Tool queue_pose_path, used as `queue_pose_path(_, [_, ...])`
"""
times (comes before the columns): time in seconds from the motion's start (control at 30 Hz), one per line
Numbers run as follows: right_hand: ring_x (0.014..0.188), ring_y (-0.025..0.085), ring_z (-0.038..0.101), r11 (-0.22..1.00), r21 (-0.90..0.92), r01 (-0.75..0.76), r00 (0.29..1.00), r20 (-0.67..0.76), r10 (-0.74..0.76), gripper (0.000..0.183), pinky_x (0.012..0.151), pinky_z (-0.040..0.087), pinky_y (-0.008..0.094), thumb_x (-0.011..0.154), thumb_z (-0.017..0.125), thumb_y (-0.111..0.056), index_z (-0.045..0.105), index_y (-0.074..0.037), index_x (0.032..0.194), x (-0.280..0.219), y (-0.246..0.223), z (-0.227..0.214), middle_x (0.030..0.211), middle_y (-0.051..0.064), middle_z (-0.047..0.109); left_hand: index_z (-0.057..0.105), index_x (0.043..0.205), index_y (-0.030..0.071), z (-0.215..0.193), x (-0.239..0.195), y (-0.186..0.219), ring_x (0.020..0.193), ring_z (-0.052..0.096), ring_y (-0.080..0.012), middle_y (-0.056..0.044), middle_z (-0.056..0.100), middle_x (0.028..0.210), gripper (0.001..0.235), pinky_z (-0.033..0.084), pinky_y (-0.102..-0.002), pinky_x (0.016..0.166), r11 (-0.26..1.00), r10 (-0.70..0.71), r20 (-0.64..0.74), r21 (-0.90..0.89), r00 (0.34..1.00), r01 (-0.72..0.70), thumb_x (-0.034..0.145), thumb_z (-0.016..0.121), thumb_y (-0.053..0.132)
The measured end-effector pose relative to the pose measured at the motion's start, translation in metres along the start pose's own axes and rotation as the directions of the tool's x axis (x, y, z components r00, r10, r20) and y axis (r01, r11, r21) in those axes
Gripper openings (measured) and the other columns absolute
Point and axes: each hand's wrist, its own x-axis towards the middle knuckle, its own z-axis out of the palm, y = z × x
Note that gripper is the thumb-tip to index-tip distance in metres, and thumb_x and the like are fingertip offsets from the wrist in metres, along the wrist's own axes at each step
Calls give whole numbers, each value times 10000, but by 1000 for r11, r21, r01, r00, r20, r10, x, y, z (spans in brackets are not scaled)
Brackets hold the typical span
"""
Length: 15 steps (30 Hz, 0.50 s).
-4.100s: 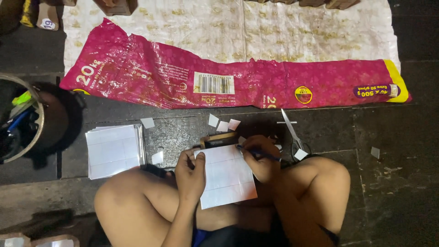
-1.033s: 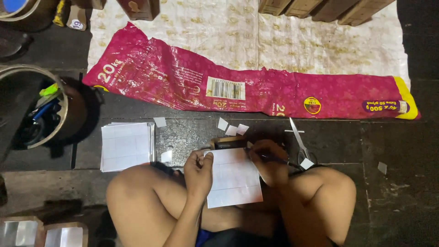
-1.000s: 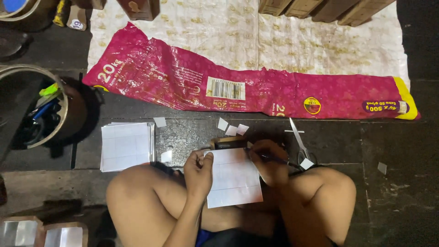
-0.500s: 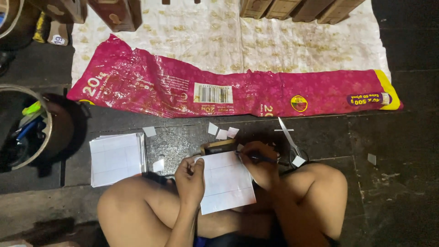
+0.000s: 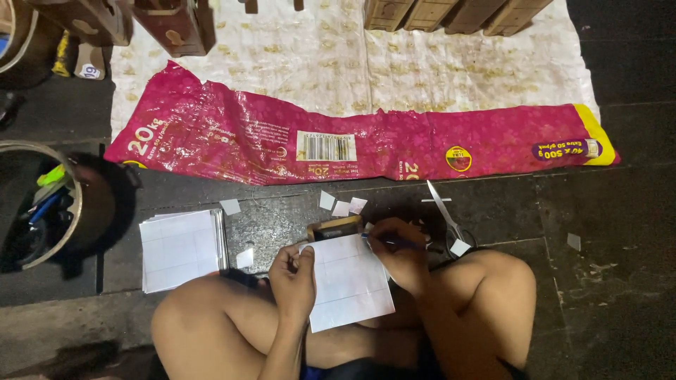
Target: The person sits on the floor and assembles small wooden boxes by inserting white paper sheets into them. They then use a pen to draw grid lines on the paper inside the boxes.
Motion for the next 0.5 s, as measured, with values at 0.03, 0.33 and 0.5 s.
queue_pose_path(0.03, [676,88,631,999,-51,10,1000,-13,-10,156,640,515,209,765,760,36,708,-64,872,0,-2,0,830,-3,735,705,955,-34,0,-1,3,598,441,-84,-9,544,680,130,390,-212,559,1000,-3,2,10,1000,3,926,638,73])
queue_pose_path(0.33, [723,112,645,1000,-10,25,1000,15,-24,171,666,528,226,765,746,49,697,-49,896,-1,7,-2,878,24,737,706,989,-32,1,0,-3,632,483,-98,-33,588,727,149,421,-223,590,1000,-10,5,4,1000,10,943,620,81])
queue_pose_path(0.5, [787,138,680,999,-6,45,999,31,-44,157,737,548,239,768,740,51,693,-45,883,-1,8,-1,909,35,744,704,979,-33,1,-1,-3,646,500,-104,-42,608,736,148,429,-222,608,1000,-13,-7,-26,1000,13,936,614,78])
